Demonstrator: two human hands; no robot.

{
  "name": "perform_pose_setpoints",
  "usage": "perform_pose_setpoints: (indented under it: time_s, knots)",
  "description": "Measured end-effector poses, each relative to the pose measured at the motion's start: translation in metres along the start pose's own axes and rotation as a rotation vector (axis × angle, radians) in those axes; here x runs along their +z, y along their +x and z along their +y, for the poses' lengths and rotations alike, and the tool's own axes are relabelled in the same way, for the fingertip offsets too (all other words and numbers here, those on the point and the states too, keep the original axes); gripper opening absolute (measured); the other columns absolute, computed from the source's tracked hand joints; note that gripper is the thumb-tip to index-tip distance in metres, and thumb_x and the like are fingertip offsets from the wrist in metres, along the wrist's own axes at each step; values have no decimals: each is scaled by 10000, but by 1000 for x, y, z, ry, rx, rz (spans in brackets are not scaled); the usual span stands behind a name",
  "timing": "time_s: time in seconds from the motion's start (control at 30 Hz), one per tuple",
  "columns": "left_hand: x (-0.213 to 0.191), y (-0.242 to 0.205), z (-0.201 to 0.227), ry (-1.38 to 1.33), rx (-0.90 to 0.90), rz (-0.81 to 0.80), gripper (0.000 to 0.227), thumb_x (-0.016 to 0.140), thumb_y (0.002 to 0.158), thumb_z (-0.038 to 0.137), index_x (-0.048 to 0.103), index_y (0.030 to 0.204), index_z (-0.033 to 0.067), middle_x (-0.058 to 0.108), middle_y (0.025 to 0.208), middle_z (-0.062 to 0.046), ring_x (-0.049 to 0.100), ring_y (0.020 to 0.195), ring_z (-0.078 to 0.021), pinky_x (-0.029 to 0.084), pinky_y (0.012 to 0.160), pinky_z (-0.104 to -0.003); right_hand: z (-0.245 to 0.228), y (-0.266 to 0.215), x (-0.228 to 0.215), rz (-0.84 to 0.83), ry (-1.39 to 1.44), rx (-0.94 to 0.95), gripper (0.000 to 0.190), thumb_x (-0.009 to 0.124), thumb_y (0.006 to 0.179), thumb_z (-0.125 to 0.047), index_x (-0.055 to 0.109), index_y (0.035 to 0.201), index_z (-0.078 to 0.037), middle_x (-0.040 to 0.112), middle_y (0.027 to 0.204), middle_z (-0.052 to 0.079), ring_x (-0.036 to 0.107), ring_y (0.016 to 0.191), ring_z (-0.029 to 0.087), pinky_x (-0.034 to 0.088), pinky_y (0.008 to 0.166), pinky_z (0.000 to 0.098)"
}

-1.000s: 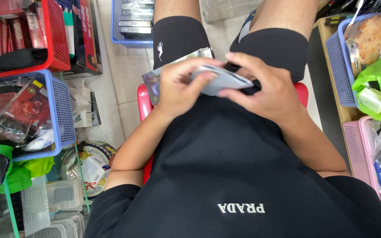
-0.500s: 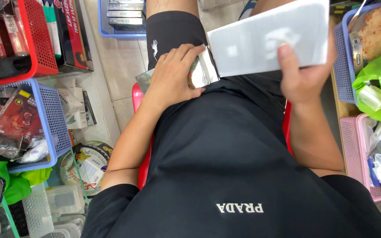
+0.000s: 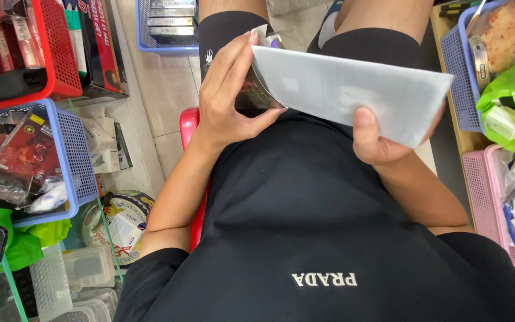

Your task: Opening a screen protector package and inspecting the contents.

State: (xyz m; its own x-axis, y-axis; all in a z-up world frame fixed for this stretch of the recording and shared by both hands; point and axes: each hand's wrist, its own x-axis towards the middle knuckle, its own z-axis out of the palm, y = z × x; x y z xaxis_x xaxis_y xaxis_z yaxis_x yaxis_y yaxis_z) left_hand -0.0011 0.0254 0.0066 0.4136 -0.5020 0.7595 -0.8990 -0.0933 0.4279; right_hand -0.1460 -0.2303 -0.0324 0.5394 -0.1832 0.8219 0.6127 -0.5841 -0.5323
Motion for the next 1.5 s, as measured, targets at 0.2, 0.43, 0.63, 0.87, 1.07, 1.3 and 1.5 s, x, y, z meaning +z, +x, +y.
perform_pose_setpoints:
  time_s: [0.2, 0.43, 0.63, 0.87, 1.07, 1.3, 1.5]
  knots:
    - [-1, -5, 15, -8, -18, -13, 1047, 1026, 797, 191, 354, 1580, 11, 551, 1480, -172, 594, 1366, -315, 512, 1142, -371, -42, 29, -10, -151, -72, 154, 585, 687, 1013, -43, 396, 1513, 45, 615, 1302, 185, 617, 1127, 211, 492, 986, 301]
    - [3, -2, 30, -15, 16, -79, 1108, 989, 730, 169, 307, 1593, 31, 577, 1475, -153, 596, 1345, -305, 479, 1172, -409, -57, 44, 14, -283, -27, 442, 337, 747, 1084, -98, 500, 1269, 37, 727, 1129, 120, 749, 1003, 168, 589, 880, 294]
    - [-1, 1, 30, -37, -77, -73, 1112, 993, 715, 198, 321, 1586, 37, 581, 1467, -163, 598, 1360, -337, 489, 1157, -396, -55, 66, 29, -359, 206, 164, 661, 826, 1001, -289, 365, 1335, 46, 604, 1272, 197, 662, 1163, 226, 544, 992, 336]
    - [2, 5, 17, -81, -136, -61, 1119, 997, 737, 253, 311, 1593, 29, 565, 1486, -169, 598, 1379, -339, 491, 1172, -394, -51, 89, 30, -570, -217, -20, 535, 882, 848, -269, 659, 1318, -140, 560, 1445, 133, 585, 1270, 378, 541, 950, 409]
    - [9, 9, 3, -100, -141, -94, 1042, 988, 746, 271, 369, 1546, 23, 558, 1489, -176, 593, 1378, -360, 488, 1193, -420, -39, 86, 46, -619, -240, 28, 585, 878, 850, -251, 604, 1349, -115, 516, 1471, 175, 542, 1319, 436, 491, 1082, 489]
    - [13, 13, -6, -116, -157, -100, 910, 940, 747, 206, 437, 1488, 39, 572, 1457, -177, 610, 1359, -355, 509, 1148, -399, -16, 73, 53, -589, 153, 434, 390, 782, 932, -124, 543, 1233, -58, 512, 1467, 168, 642, 1278, 299, 601, 977, 352]
    - [9, 10, -1, -122, -130, -78, 925, 970, 754, 207, 425, 1483, 41, 563, 1453, -186, 605, 1359, -357, 507, 1152, -403, 10, 36, 51, -440, 597, 667, 319, 659, 1046, -27, 496, 1314, -83, 461, 1551, 147, 606, 1371, 209, 575, 1032, 334]
